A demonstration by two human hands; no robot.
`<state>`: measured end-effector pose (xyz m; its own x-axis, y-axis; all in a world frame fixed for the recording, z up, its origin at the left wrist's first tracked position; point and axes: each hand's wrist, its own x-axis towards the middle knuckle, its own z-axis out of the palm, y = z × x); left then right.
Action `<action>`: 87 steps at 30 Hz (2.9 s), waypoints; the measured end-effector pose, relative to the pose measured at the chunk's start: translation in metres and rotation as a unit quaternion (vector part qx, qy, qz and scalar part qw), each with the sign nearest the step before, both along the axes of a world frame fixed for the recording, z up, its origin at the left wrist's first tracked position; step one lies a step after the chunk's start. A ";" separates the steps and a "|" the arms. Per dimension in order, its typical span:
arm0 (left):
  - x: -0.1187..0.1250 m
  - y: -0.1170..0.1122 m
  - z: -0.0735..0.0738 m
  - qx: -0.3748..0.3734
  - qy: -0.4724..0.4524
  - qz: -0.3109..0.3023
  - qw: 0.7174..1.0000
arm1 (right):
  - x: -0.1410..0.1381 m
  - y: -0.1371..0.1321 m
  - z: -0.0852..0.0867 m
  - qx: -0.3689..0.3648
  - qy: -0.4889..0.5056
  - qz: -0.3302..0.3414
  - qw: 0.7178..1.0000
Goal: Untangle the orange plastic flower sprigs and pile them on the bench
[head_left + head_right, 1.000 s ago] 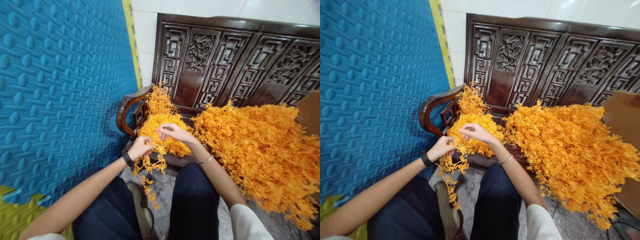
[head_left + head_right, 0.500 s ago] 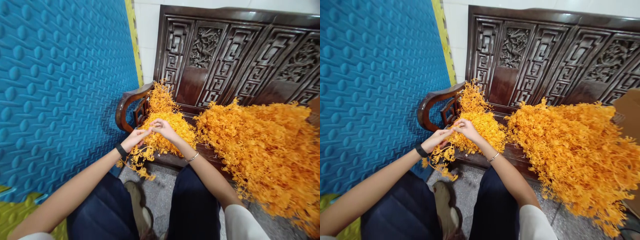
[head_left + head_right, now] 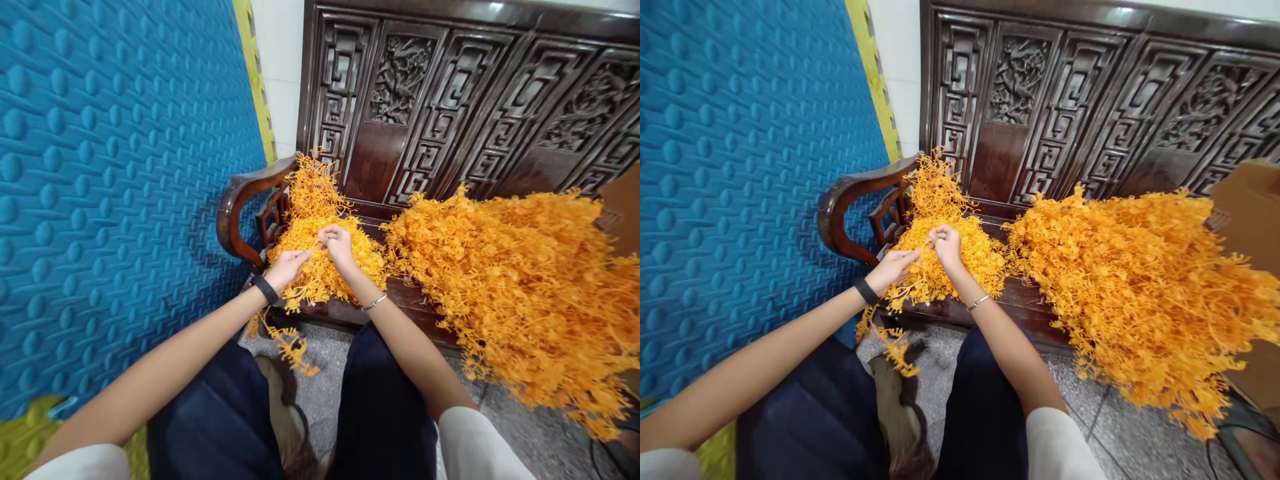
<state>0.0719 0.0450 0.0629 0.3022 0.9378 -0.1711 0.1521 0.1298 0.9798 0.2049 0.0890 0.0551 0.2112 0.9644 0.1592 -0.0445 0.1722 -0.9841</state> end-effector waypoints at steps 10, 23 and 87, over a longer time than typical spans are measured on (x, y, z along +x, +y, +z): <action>-0.023 -0.014 -0.006 0.092 0.024 -0.095 0.991 | 0.102 0.043 -0.003 0.085 -0.156 -0.204 0.963; -0.023 0.005 -0.010 0.061 -0.040 -0.058 0.996 | 0.063 0.013 0.003 0.074 -0.177 0.094 0.977; -0.005 -0.006 -0.025 0.075 -0.055 0.024 0.995 | 0.078 0.046 0.003 0.051 -0.287 -0.167 0.942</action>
<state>0.0666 0.0387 0.0375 0.2659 0.9640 0.0036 0.0399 -0.0147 0.9991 0.2834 0.1346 0.0581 0.3498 0.8330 0.4286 0.5640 0.1781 -0.8063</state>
